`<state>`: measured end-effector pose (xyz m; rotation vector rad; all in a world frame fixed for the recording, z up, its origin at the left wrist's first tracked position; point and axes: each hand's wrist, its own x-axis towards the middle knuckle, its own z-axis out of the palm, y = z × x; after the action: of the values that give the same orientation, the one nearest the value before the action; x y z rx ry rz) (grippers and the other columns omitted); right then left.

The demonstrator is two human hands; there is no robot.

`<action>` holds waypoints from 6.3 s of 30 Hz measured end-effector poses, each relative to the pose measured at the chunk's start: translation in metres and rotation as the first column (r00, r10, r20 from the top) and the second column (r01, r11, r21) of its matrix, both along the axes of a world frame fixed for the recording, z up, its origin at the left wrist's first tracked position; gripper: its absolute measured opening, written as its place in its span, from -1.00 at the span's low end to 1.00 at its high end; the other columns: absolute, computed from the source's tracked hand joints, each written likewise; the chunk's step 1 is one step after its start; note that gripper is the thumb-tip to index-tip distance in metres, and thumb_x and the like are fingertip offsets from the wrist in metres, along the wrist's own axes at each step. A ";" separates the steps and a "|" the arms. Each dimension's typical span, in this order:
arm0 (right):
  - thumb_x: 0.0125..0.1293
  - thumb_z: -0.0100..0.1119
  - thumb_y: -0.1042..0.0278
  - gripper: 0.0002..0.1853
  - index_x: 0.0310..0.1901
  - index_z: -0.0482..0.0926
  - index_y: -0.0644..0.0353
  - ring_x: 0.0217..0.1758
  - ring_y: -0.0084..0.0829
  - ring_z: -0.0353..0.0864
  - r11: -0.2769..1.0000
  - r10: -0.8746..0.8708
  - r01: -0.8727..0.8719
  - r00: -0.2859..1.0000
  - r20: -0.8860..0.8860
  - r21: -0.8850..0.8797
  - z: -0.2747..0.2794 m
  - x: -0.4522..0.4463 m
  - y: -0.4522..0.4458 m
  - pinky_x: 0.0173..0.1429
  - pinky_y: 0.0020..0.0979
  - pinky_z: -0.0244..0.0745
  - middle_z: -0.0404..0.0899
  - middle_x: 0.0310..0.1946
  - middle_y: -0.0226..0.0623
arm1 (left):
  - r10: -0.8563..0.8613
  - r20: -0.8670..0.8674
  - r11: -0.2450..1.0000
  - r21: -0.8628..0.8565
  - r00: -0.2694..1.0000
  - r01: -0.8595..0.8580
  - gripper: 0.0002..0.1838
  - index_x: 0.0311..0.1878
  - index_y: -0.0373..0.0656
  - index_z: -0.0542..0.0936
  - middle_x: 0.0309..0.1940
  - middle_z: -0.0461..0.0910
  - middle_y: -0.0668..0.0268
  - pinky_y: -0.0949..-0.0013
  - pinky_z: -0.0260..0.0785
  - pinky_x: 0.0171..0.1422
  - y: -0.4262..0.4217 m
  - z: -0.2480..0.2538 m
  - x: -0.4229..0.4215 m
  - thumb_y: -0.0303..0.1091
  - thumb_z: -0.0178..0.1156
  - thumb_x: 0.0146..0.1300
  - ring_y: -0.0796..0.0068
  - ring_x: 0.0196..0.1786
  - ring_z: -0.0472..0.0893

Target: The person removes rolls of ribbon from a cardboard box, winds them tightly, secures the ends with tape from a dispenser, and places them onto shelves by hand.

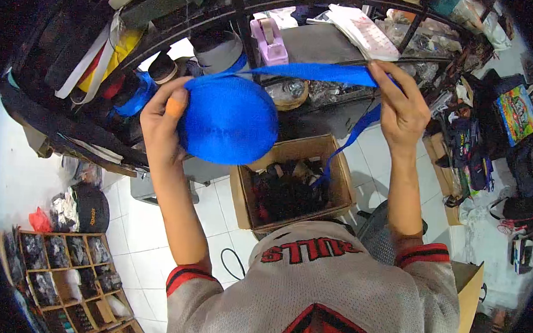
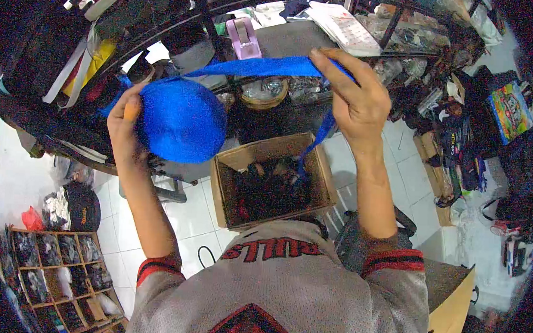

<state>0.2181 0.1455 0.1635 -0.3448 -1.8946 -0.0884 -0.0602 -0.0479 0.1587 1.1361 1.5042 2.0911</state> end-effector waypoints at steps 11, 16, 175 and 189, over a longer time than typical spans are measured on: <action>-0.11 0.40 0.35 -0.63 -0.16 0.64 0.03 -0.05 -0.26 0.51 0.942 0.291 -0.248 0.939 0.182 -0.227 -0.015 -0.020 -0.016 0.08 -0.27 0.31 0.55 -0.16 -0.33 | 0.129 -0.241 0.982 -0.106 0.962 -0.158 -0.68 -0.11 -0.27 0.62 -0.25 0.60 0.32 0.51 0.31 0.00 -0.014 0.035 0.015 -0.29 0.31 0.11 0.57 -0.19 0.52; -0.06 0.41 0.24 -0.49 0.02 0.58 0.07 0.01 -0.21 0.52 0.701 0.613 -0.586 0.786 -0.078 -0.406 0.008 -0.068 -0.044 0.14 -0.24 0.36 0.54 -0.02 -0.20 | 0.014 -0.439 0.969 -0.215 0.898 -0.120 -0.66 -0.13 -0.31 0.61 -0.25 0.62 0.28 0.47 0.33 0.04 -0.016 0.062 0.030 -0.32 0.35 0.04 0.54 -0.16 0.53; -0.32 0.59 0.22 0.40 0.39 -0.37 0.32 0.35 0.13 0.11 0.951 0.212 -0.281 0.897 -0.387 -0.130 0.112 -0.097 -0.013 0.36 -0.06 0.10 -0.04 0.31 0.32 | -0.148 0.168 0.836 0.548 0.975 0.033 -0.58 0.05 -0.33 0.36 -0.08 0.50 0.14 0.29 0.42 0.03 0.127 0.145 0.091 -0.26 0.18 0.24 0.37 -0.08 0.54; -0.22 0.49 0.12 0.06 0.34 0.09 0.15 0.08 0.06 0.33 0.987 0.141 -0.075 0.819 -0.556 0.141 0.240 -0.116 0.053 0.16 -0.07 0.25 0.36 0.09 0.10 | 0.068 -0.218 0.769 0.634 0.974 0.088 -0.29 0.27 -0.35 0.13 0.08 0.37 -0.03 0.30 0.26 0.20 0.193 0.287 0.086 -0.20 0.24 0.20 0.29 0.08 0.43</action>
<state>0.1023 0.1985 0.4031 -0.1573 -1.3040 -0.0121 0.0258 0.1456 0.4457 1.6568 0.8357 2.6341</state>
